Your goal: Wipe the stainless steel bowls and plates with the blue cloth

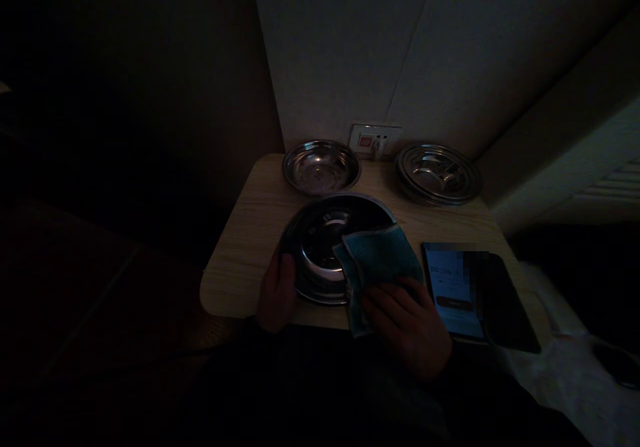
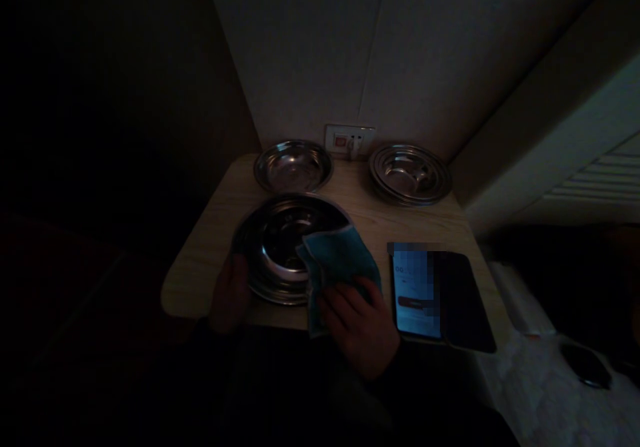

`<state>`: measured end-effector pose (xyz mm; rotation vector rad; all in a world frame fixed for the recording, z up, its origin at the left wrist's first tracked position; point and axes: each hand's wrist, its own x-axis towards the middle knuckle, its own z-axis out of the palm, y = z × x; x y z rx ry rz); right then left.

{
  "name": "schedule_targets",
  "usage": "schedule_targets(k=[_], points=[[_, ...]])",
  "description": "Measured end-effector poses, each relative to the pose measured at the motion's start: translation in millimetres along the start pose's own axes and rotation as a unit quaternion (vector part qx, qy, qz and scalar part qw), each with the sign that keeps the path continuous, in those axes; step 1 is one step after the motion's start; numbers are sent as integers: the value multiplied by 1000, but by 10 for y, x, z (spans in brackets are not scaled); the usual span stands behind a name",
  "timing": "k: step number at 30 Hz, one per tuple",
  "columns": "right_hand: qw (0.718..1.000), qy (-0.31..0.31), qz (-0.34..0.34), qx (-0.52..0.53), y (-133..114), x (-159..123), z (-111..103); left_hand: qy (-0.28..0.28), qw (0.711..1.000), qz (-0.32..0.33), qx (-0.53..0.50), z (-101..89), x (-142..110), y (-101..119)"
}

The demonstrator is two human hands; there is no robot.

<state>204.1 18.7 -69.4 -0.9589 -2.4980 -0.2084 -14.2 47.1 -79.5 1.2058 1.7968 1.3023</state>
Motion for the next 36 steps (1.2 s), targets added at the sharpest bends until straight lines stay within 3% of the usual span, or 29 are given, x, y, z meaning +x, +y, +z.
schedule_targets(k=[5,12,18,22,27,31,36], points=[[999,-31,18,3,-52,119,62,9,1000,9,7,35,-19,11],[995,-37,84,46,-425,471,346,20,999,12,35,29,14,32],[999,-34,10,41,-126,281,129,28,999,3,41,29,14,19],[999,-41,-6,5,38,122,-21,-23,998,38,49,15,19,31],[999,-44,-8,-3,36,102,-53,-73,994,51,63,-47,50,38],[999,-49,13,7,-81,249,70,-49,995,33,75,-22,43,16],[996,-38,68,52,-413,540,327,-5,997,35,66,30,46,8]])
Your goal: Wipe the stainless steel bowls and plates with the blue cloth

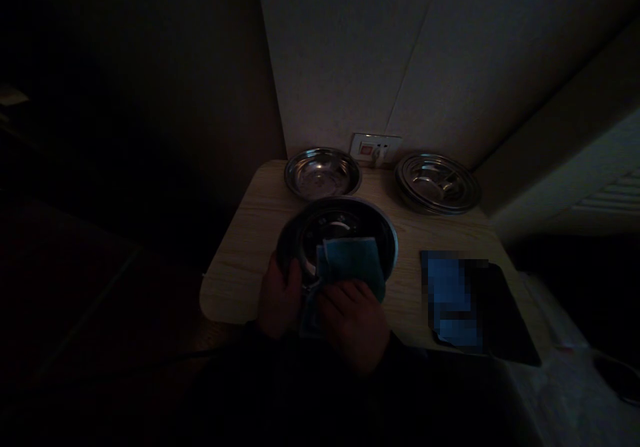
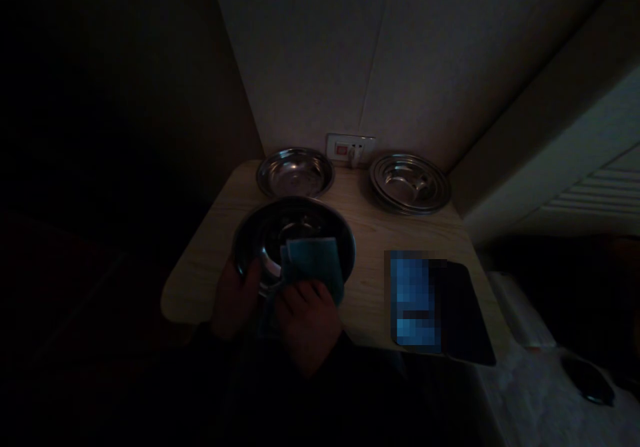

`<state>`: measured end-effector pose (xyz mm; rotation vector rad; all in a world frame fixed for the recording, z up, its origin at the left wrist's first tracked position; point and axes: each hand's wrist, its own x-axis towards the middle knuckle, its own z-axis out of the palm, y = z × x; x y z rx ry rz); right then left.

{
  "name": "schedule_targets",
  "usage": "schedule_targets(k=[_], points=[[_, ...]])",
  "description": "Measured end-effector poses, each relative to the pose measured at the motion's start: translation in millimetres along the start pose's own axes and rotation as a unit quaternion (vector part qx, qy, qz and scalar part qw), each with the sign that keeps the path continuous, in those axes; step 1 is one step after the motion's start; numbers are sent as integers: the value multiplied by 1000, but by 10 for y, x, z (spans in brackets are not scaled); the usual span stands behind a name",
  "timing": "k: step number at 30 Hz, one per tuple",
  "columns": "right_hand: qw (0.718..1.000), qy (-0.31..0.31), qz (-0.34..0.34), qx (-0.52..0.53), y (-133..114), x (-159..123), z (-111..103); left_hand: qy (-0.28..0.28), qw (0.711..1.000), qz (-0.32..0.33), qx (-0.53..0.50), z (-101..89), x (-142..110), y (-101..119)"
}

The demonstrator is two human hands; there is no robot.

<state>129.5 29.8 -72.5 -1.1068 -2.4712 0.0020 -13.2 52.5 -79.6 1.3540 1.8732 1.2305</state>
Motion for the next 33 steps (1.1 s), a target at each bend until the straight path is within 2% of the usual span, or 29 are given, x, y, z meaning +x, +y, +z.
schedule_targets(k=[3,8,10,12,17,19,22,25,31,33], points=[[1000,6,1,-2,-22,26,-3,3,1000,-12,-1,-25,28,-6],[996,-21,-87,-24,385,-139,-313,-29,999,-9,-17,-48,77,9],[994,-27,-100,-26,467,-158,-361,-36,999,-4,-23,-15,76,37],[995,-23,-90,-21,407,-128,-300,-27,999,-5,-18,29,64,71],[1000,18,-18,2,62,-13,-60,-28,1000,-11,2,41,72,82],[999,12,-42,4,102,-31,-113,-39,999,-12,-4,5,99,50],[996,-3,-91,-6,339,-124,-316,-57,998,-17,-21,-20,132,6],[994,-11,-108,-19,460,-168,-415,-50,998,-17,-19,22,123,19],[999,27,-27,1,70,20,-71,-39,999,-28,16,62,67,123],[999,23,-39,7,69,26,-69,-45,998,-30,20,32,78,104]])
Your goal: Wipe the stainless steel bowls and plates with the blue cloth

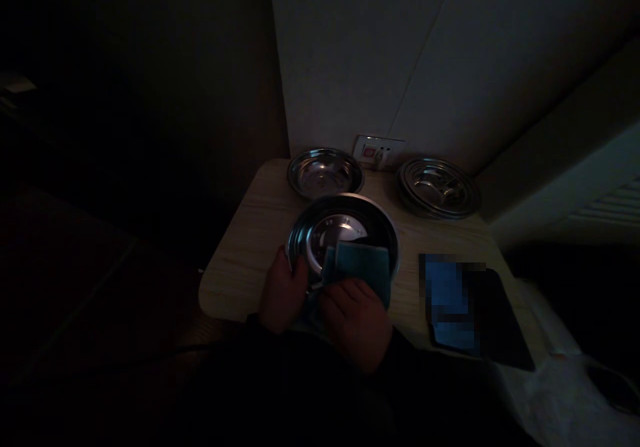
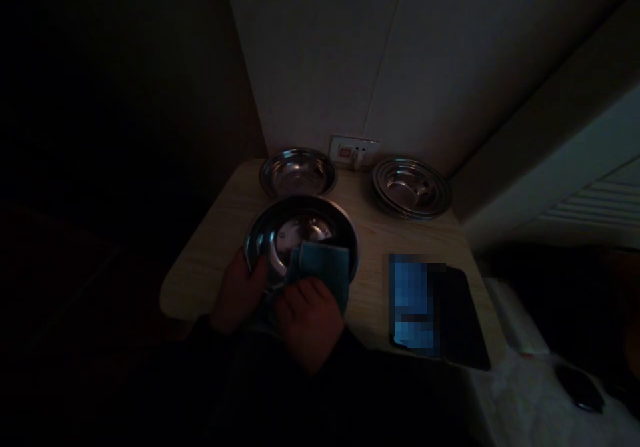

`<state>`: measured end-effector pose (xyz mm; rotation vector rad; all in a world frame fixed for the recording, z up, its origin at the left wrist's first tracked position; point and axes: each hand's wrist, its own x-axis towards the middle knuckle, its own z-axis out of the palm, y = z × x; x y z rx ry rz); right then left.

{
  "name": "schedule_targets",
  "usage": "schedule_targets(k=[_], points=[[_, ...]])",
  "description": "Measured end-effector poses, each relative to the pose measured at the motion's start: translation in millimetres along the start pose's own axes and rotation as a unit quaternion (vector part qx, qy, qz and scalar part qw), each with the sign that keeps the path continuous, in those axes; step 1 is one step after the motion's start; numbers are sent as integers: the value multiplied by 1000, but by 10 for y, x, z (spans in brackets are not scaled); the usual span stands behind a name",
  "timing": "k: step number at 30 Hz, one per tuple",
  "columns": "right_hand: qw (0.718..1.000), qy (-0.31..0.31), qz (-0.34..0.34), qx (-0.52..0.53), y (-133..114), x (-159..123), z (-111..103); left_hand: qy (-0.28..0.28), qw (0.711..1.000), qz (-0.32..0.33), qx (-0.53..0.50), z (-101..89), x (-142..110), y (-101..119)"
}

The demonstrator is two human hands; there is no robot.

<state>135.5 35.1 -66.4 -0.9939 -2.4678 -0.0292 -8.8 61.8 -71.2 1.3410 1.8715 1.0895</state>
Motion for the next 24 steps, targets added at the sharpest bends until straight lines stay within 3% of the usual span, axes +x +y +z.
schedule_targets(k=[3,6,8,14,21,24], points=[[998,-37,-55,-11,209,-112,-199,-7,1000,4,-6,-27,23,-53],[995,-57,-68,-39,399,-222,-374,-5,1000,6,-9,-2,9,-44],[996,-54,-61,-38,373,-218,-340,4,1000,1,-4,26,-22,7],[1000,5,14,12,-22,-20,36,19,999,-9,26,-2,-53,77],[996,-55,-61,-35,393,-232,-317,1,1000,2,13,-53,5,4],[998,-46,-44,-24,311,-193,-248,18,1000,-10,22,11,-34,45]])
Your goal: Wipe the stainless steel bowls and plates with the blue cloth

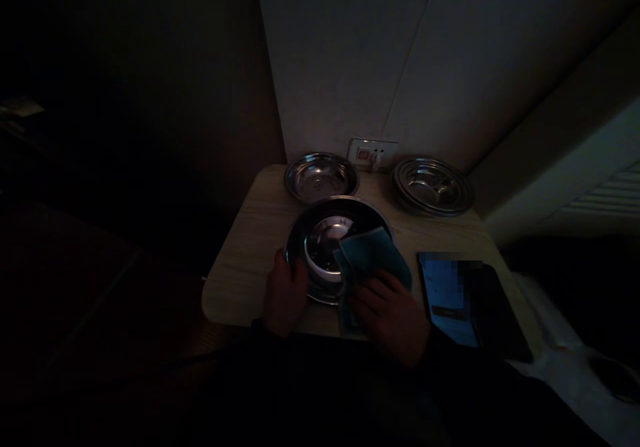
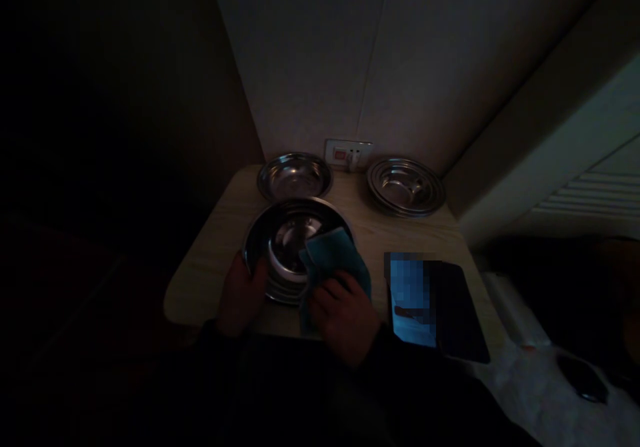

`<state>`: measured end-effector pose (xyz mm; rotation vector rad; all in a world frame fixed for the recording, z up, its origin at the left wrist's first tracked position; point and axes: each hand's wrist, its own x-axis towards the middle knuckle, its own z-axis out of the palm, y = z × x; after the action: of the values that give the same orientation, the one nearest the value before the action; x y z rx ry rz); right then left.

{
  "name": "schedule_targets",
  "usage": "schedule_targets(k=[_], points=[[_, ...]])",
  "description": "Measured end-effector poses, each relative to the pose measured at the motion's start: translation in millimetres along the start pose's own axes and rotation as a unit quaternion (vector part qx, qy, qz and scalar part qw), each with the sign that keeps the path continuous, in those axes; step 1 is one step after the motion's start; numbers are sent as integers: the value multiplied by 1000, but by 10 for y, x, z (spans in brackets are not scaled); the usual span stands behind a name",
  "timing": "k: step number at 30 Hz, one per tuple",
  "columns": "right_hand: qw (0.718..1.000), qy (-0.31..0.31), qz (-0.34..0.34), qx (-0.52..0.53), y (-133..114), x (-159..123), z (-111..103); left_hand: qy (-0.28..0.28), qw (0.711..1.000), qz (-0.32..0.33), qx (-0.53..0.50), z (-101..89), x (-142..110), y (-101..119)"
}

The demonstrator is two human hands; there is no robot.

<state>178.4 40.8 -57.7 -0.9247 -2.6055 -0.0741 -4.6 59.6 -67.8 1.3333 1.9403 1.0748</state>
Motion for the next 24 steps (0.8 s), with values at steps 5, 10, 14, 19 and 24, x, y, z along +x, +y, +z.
schedule_targets(k=[5,10,14,19,24], points=[[994,67,74,34,-383,281,294,10,1000,-13,22,1,-25,9],[1000,26,-5,2,-134,70,102,-20,1000,3,5,-81,34,-28],[998,26,-39,-34,145,-177,-67,-37,999,15,-19,-86,49,-2],[995,67,-56,-48,90,-177,45,-38,998,10,-47,-61,24,-2],[995,81,-48,-34,-6,-87,124,-26,991,1,-131,20,-80,-35]])
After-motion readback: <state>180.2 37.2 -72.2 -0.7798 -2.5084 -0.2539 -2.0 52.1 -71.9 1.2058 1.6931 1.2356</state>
